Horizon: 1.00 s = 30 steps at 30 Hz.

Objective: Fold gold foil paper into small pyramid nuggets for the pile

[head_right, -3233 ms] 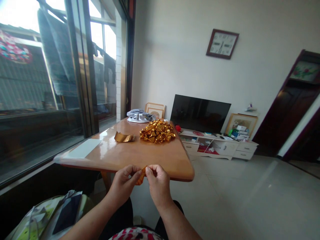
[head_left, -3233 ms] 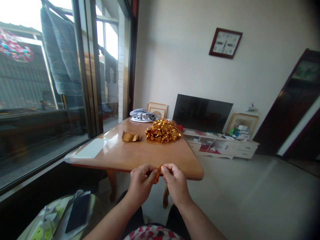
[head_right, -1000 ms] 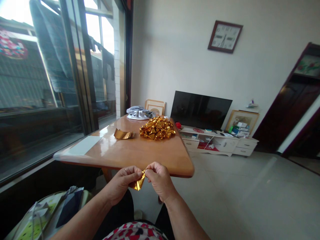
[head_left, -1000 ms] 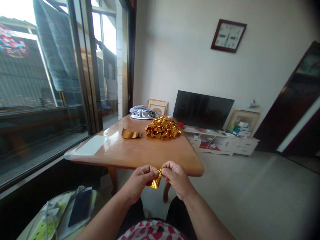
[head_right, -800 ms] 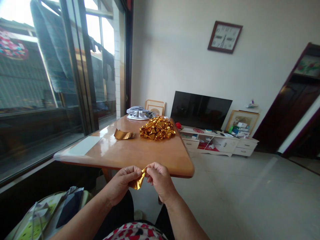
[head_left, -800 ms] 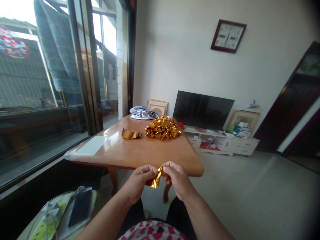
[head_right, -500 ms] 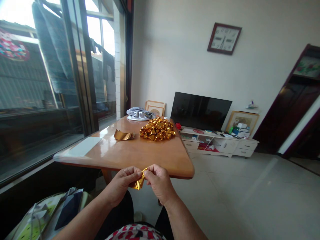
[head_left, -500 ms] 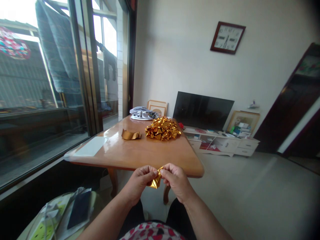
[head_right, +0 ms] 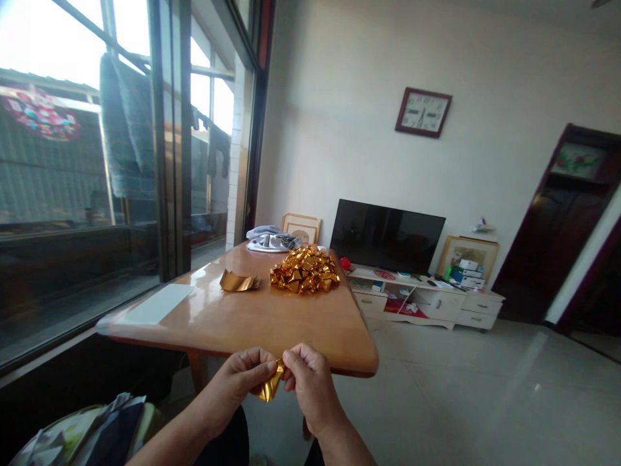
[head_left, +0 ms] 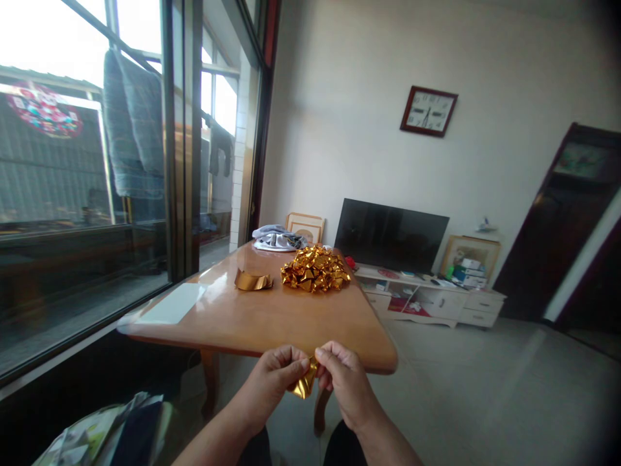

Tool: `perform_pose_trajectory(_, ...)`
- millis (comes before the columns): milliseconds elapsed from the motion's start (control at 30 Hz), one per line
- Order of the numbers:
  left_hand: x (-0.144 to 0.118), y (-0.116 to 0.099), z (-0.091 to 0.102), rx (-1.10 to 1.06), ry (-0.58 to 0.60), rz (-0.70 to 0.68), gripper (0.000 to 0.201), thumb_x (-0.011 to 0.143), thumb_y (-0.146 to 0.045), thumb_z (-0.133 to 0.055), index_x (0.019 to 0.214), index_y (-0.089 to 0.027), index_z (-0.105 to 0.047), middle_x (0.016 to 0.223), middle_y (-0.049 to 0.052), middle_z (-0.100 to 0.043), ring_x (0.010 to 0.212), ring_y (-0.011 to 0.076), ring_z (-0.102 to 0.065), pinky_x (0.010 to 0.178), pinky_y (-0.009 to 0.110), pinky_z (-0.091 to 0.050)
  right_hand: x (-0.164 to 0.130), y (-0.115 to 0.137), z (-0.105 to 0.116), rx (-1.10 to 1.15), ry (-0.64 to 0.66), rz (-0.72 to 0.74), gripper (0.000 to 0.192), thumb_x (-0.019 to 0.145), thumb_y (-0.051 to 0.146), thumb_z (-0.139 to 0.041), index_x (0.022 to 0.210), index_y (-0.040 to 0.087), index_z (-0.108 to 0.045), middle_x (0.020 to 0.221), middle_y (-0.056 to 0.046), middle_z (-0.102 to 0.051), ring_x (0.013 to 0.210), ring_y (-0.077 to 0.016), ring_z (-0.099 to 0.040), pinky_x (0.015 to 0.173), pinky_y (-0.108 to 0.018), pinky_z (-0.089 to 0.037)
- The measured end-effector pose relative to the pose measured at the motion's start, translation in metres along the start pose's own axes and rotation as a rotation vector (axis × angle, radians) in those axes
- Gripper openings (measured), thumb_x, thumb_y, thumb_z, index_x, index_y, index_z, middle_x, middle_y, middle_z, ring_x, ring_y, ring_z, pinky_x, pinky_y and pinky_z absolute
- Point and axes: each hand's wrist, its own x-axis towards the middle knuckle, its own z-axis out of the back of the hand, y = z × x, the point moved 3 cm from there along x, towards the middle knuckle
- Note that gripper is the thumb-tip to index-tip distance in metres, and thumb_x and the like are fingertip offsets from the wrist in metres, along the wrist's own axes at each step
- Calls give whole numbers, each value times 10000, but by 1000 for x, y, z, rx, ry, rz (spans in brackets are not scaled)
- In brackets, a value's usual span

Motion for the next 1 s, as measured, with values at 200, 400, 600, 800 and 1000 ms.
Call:
perform_pose_trajectory(200,2,-4,-1,-2,43,9,361,839,-487,-707,756,-138,-669,692,42,-637,614,119,-478,603,248,-320,2,-4,1,26,-22,13,365,858,508,-637,686,190,-586,552,28,-544,492,-105,-447,511,-234,-331)
perform_pose_trajectory(400,9,-3,5,22,-13,-36,330,815,-457,-731,732,-142,-674,667,24,-594,648,138,-470,652,265,-333,4,3,5,-1,-62,86,364,874,511,-632,701,192,-602,586,21,-560,535,-120,-470,545,-248,-355)
perform_pose_trajectory(600,20,-2,9,20,-47,-97,321,824,-425,-730,679,-149,-651,660,5,-547,664,135,-442,681,265,-330,12,3,15,46,-180,107,386,850,537,-657,679,195,-604,568,10,-555,536,-133,-473,532,-254,-361)
perform_pose_trajectory(800,26,-10,10,-56,44,-67,343,817,-468,-725,709,-146,-677,701,45,-620,673,155,-499,686,279,-358,13,-1,18,79,-177,96,384,860,541,-643,695,196,-622,595,-9,-594,551,-149,-507,536,-262,-378)
perform_pose_trajectory(1000,25,-10,29,77,21,-49,352,815,-480,-724,725,-142,-689,702,40,-623,673,151,-496,680,274,-354,13,-11,15,78,-142,76,380,873,520,-631,690,188,-631,612,-25,-625,546,-149,-527,531,-263,-374)
